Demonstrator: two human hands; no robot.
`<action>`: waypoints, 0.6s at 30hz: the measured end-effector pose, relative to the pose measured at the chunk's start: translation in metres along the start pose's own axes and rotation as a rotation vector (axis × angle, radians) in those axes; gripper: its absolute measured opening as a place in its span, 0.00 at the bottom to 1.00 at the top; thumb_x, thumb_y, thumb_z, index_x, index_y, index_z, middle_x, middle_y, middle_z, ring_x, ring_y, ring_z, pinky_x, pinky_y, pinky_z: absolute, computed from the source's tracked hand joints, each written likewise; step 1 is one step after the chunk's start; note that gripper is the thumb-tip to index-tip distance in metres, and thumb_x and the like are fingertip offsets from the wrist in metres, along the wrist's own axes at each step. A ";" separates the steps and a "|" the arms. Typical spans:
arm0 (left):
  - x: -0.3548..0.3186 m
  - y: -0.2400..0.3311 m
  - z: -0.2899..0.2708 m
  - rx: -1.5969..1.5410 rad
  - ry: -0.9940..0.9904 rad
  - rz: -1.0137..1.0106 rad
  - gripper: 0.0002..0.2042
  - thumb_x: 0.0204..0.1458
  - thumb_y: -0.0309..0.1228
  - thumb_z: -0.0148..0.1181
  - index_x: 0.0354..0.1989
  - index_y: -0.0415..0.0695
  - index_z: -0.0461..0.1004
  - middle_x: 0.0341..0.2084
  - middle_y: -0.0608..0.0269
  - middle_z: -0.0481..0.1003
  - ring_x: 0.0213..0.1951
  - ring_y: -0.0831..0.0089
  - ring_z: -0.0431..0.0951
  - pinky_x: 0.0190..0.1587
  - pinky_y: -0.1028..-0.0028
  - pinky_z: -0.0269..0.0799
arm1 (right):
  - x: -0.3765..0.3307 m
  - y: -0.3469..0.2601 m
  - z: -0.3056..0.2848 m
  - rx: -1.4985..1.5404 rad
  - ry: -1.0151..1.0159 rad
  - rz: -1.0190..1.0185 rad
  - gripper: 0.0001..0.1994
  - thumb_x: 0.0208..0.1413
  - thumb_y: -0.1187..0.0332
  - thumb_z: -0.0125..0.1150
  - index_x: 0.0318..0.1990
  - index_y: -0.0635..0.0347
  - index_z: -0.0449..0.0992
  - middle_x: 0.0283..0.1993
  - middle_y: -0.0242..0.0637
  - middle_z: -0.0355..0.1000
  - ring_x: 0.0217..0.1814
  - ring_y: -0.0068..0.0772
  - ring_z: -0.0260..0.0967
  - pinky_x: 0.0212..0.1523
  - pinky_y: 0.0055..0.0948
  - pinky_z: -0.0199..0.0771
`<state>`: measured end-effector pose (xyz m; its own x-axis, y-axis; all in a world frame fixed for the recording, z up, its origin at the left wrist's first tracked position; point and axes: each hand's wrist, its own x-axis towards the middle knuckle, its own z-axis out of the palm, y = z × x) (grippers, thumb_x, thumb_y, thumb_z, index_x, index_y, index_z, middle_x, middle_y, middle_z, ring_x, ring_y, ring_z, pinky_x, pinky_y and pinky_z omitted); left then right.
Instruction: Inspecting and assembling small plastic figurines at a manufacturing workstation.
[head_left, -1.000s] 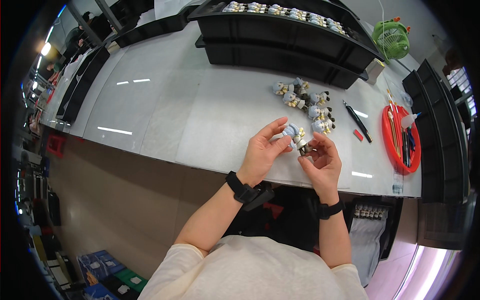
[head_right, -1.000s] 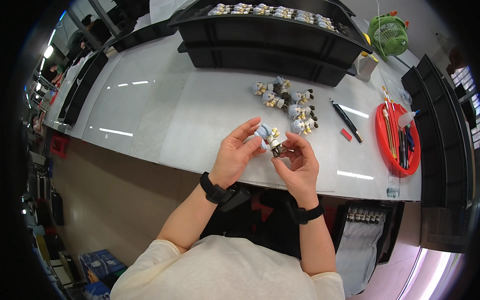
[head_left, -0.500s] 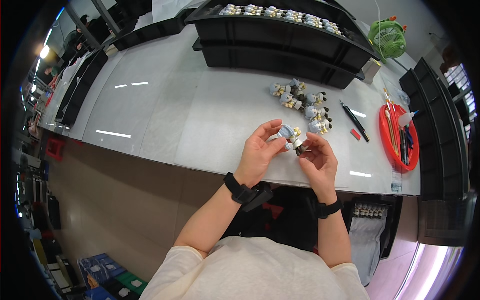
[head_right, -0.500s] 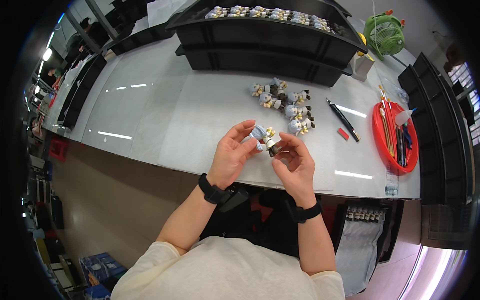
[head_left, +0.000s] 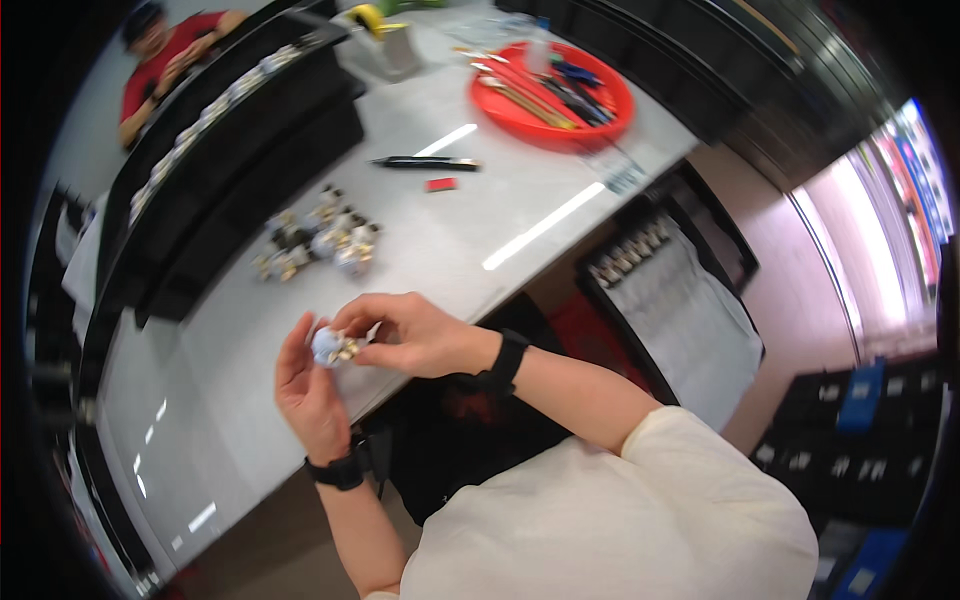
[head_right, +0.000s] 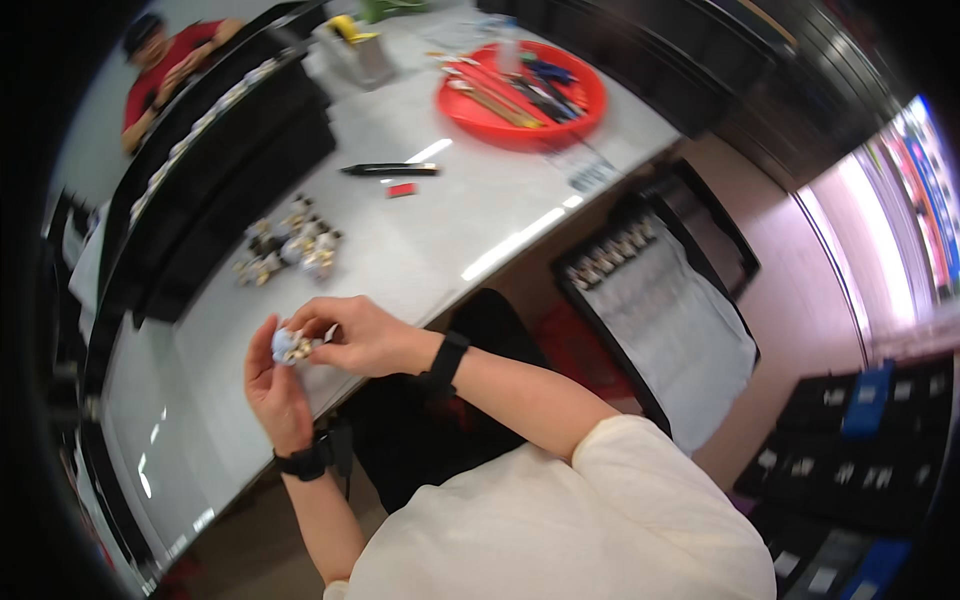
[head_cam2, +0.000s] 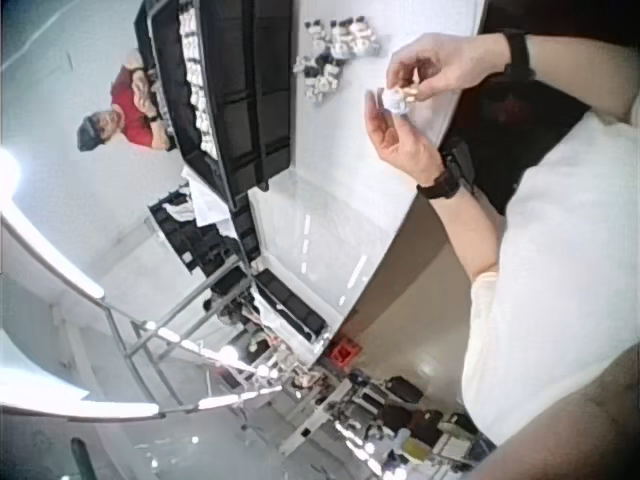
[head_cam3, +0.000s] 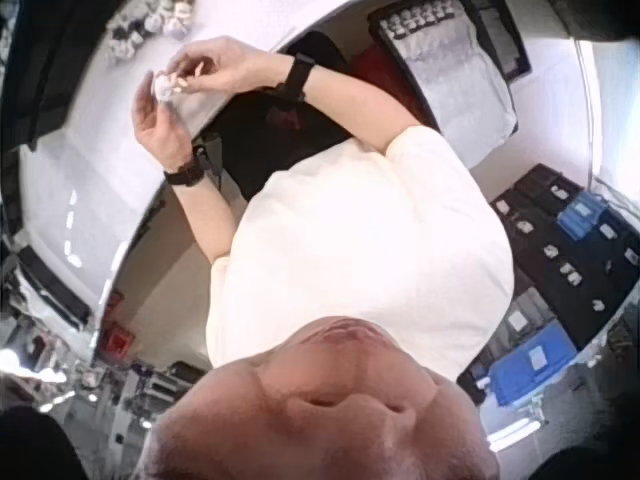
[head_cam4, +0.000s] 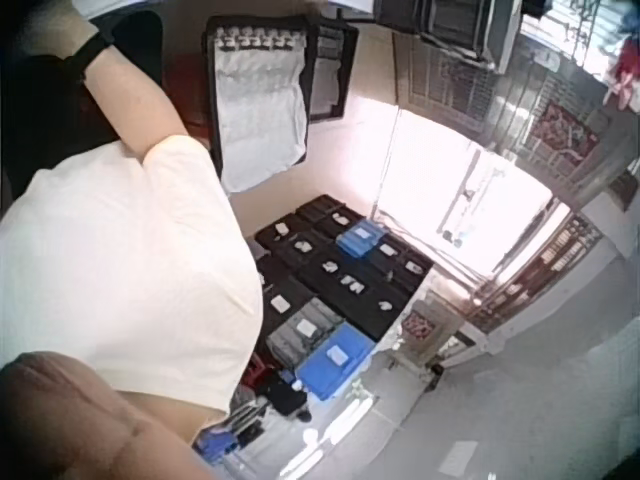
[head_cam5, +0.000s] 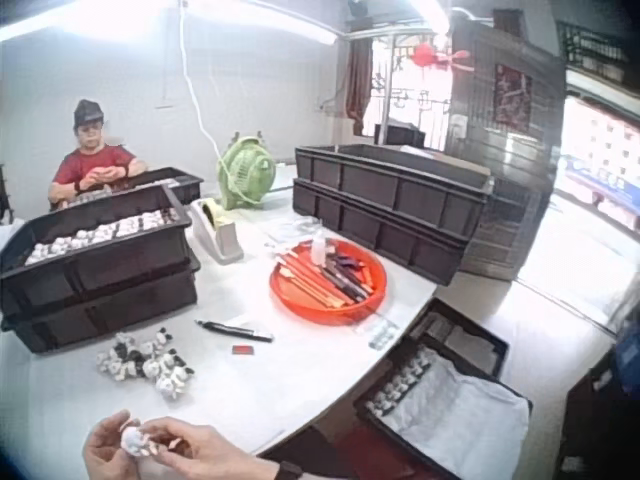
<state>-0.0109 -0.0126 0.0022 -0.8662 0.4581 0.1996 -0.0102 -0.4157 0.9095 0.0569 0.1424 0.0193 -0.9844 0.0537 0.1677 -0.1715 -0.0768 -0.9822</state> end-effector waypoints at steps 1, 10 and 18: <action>0.002 -0.001 0.002 0.020 -0.008 -0.012 0.16 0.49 0.16 0.46 0.49 0.35 0.63 0.49 0.53 0.66 0.50 0.67 0.67 0.56 0.68 0.59 | -0.012 0.000 -0.010 0.014 0.064 -0.034 0.17 0.45 0.80 0.55 0.45 0.64 0.68 0.39 0.35 0.69 0.40 0.22 0.66 0.40 0.22 0.69; 0.008 -0.004 -0.007 0.042 -0.022 -0.033 0.12 0.51 0.19 0.47 0.44 0.36 0.67 0.45 0.55 0.69 0.46 0.70 0.69 0.54 0.71 0.61 | -0.199 0.003 -0.171 -0.293 1.009 -0.033 0.19 0.42 0.80 0.61 0.45 0.63 0.66 0.37 0.34 0.70 0.39 0.23 0.67 0.41 0.24 0.71; 0.006 -0.005 -0.007 0.081 0.010 -0.056 0.10 0.51 0.18 0.47 0.42 0.36 0.67 0.40 0.58 0.70 0.42 0.72 0.69 0.51 0.73 0.63 | -0.329 0.095 -0.223 -0.587 0.892 0.649 0.20 0.35 0.77 0.63 0.41 0.63 0.68 0.27 0.30 0.68 0.28 0.19 0.64 0.32 0.19 0.67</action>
<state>-0.0194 -0.0130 -0.0035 -0.8702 0.4711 0.1444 -0.0186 -0.3243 0.9458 0.3735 0.3391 -0.1479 -0.4708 0.8456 -0.2516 0.6044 0.1014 -0.7902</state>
